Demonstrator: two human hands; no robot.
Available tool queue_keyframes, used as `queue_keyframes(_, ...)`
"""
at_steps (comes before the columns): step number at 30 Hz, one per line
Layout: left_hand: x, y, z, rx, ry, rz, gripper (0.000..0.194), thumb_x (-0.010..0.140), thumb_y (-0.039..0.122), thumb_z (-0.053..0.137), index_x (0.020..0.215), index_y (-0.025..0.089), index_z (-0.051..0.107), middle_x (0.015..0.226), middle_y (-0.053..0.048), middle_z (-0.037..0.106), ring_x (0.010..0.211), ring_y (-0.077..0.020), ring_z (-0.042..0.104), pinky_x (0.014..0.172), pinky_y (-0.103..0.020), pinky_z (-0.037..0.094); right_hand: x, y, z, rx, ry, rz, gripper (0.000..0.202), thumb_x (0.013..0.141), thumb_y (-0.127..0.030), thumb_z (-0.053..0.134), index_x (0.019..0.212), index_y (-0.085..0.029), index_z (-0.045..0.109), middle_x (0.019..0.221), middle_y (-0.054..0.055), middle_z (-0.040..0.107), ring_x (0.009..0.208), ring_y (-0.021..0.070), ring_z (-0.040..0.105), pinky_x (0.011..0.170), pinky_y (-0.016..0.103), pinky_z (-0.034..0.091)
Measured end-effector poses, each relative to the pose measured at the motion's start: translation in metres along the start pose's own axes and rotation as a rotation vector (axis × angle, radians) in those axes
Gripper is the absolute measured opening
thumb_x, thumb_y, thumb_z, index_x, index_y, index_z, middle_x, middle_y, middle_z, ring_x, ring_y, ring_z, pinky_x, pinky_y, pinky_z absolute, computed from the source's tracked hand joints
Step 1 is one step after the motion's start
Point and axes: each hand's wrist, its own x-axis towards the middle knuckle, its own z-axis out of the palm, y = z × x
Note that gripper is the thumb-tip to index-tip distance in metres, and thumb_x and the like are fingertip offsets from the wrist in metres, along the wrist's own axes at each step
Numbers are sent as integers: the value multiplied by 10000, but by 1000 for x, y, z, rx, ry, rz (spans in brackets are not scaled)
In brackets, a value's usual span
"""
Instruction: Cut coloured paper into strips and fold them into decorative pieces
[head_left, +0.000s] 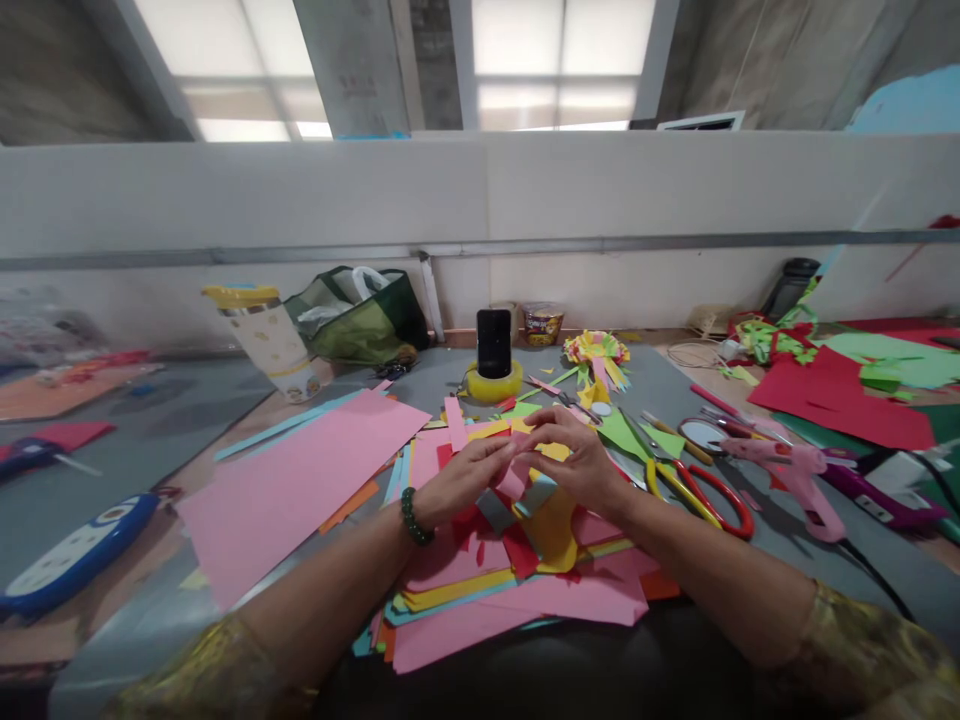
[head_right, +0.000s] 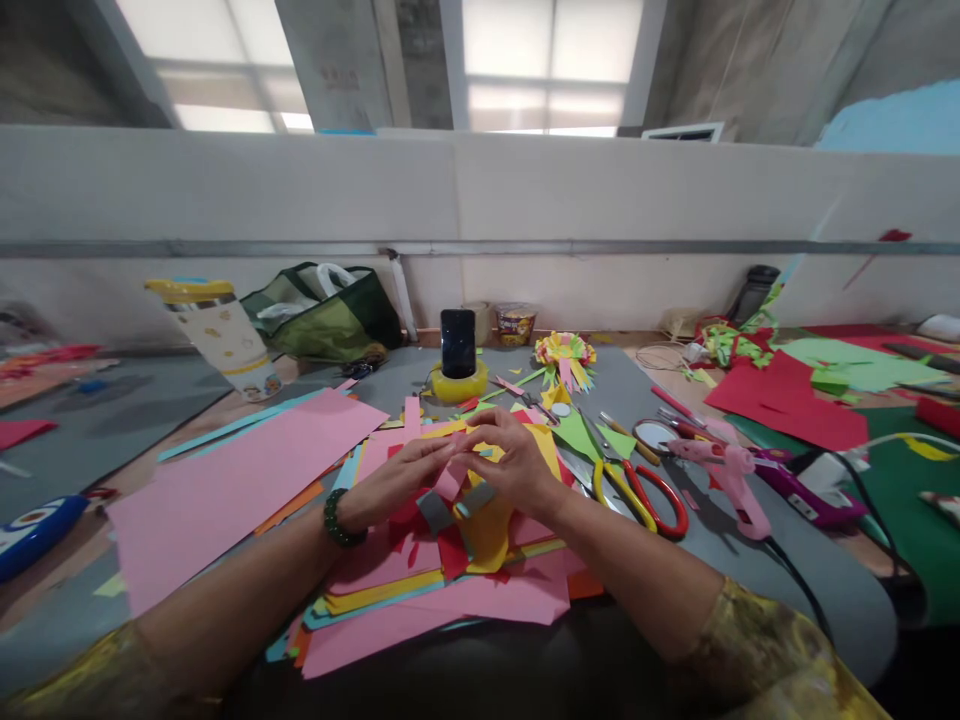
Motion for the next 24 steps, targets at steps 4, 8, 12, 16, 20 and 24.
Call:
queue_keyframes(4,2,-4,-2,68,-32,44,482,826,643,487,718,177,538,639,33,409,609,-128,381,551,-257,336,1,-3,-2,70,-93,14,79,808,-275,706,755,-217,707,842,44,706,817,167,666,778,320,540)
queue_keyframes(8,5,-10,-5,104,-42,87,503,840,646,480,765,163,598,678,2,493,688,-161,451,614,-271,390,3,-5,-5,82,-92,59,109,812,-286,696,737,-207,700,753,34,721,724,156,666,700,293,544)
queue_keyframes(12,6,-13,-5,135,-14,93,513,840,644,483,767,157,624,682,-4,521,693,-165,461,631,-273,402,3,-4,-3,96,-86,96,163,786,-333,715,693,-202,689,716,28,713,680,150,652,657,282,538)
queue_keyframes(16,5,-11,-4,115,-23,97,502,836,633,498,772,156,641,713,-20,562,724,-178,491,663,-278,415,2,-4,0,128,-64,189,216,774,-397,715,685,-202,688,679,25,688,633,145,627,595,274,526)
queue_keyframes(20,5,-7,-3,99,-12,139,485,834,623,506,807,161,652,750,-25,591,750,-183,509,695,-288,428,3,-7,-4,140,-77,179,285,743,-468,733,655,-203,681,770,60,691,771,184,648,681,316,538)
queue_keyframes(24,4,-4,0,27,-50,125,493,831,635,504,736,162,611,680,-13,574,641,-149,509,624,-271,435,4,-10,-8,217,-99,232,393,781,-569,655,660,-197,621,776,53,673,776,181,643,713,330,535)
